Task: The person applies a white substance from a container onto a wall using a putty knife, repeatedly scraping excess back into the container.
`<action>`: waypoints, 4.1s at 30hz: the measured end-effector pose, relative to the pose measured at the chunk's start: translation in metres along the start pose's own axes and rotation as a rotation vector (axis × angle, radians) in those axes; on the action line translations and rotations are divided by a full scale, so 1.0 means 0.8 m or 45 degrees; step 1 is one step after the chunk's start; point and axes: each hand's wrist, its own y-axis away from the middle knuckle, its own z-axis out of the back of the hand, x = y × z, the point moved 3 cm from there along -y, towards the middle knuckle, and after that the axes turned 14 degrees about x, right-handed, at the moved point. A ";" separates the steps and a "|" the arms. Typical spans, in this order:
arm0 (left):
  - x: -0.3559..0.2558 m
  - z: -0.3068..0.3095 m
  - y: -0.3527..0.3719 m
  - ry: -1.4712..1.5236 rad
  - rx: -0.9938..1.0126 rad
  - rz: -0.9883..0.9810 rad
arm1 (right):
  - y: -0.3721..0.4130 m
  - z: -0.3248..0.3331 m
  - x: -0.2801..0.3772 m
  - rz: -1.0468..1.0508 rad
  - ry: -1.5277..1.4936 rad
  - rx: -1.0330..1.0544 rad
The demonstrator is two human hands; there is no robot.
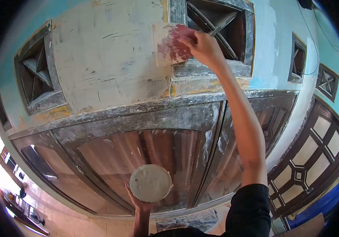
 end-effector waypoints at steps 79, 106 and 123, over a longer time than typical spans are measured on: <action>0.013 0.009 -0.002 -0.050 -0.047 0.165 | 0.069 -0.039 0.032 -0.133 -0.228 0.163; -0.008 0.004 0.003 -0.038 -0.107 0.079 | 0.049 -0.009 -0.027 -0.092 -0.180 0.045; 0.007 0.013 -0.004 0.019 -0.070 0.167 | 0.043 0.006 -0.020 -0.142 -0.447 0.082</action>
